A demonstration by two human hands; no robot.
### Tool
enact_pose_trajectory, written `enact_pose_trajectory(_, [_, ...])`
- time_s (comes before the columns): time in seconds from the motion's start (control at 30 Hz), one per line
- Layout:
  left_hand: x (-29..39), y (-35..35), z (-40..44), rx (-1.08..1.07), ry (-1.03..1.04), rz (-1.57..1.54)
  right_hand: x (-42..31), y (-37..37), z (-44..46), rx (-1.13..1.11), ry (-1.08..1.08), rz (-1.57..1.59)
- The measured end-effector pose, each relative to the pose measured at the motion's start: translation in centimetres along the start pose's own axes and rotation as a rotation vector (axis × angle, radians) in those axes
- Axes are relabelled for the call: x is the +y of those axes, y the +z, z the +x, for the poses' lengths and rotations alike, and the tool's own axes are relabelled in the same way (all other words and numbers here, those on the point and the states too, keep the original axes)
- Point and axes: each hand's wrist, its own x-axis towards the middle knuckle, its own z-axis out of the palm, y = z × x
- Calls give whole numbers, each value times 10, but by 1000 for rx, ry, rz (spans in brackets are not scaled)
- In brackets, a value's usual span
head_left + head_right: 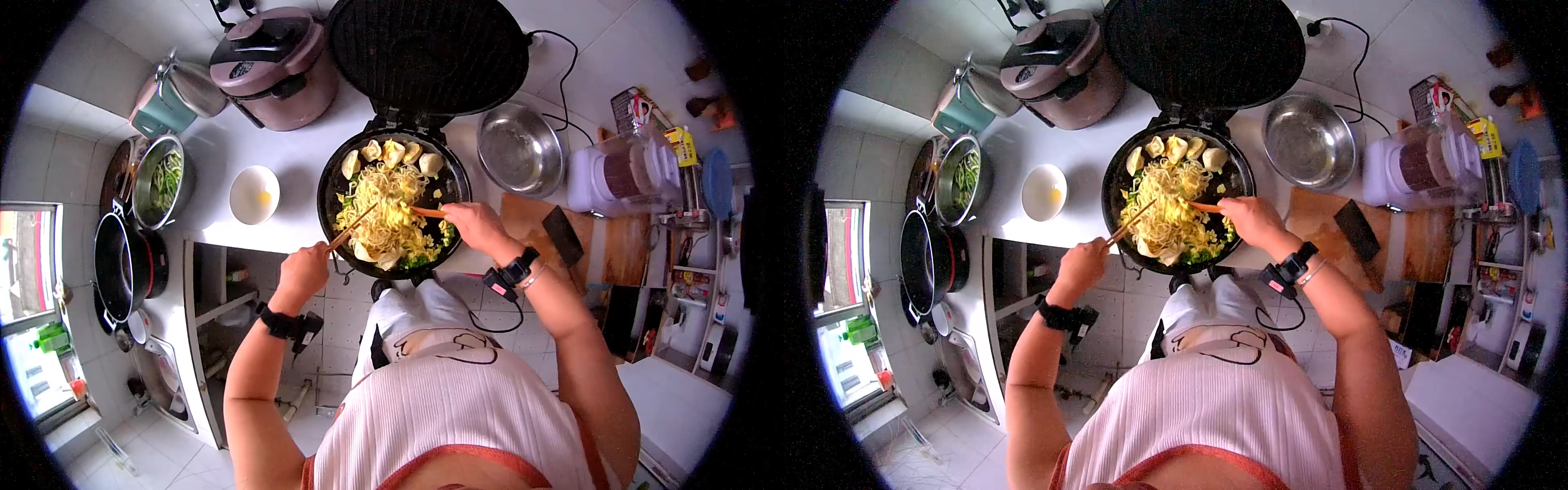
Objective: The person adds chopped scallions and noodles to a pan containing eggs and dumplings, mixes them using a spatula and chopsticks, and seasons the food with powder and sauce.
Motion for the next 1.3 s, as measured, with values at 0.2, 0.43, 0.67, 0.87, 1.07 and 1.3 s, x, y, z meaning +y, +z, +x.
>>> enact_pose_trajectory(0.2, [-31, 0, 17, -2, -78, 61, 41, -28, -4, -52, 278, 13])
enact_pose_trajectory(0.43, [-20, 32, 68, 34, -1, -119, 89, 5, 18, -172, 824, 730])
enact_pose_trajectory(0.67, [-12, 45, 78, 94, 39, -178, 73, 52, 39, -184, 698, 908])
enact_pose_trajectory(0.87, [5, 0, 21, 50, 29, -21, 33, 20, 25, -79, 251, 439])
enact_pose_trajectory(1.07, [-23, -14, 0, 9, -19, 162, 17, -27, 1, -18, 96, 19])
enact_pose_trajectory(1.3, [-45, 15, 9, -194, -52, 127, 81, -2, -24, -355, 645, 468])
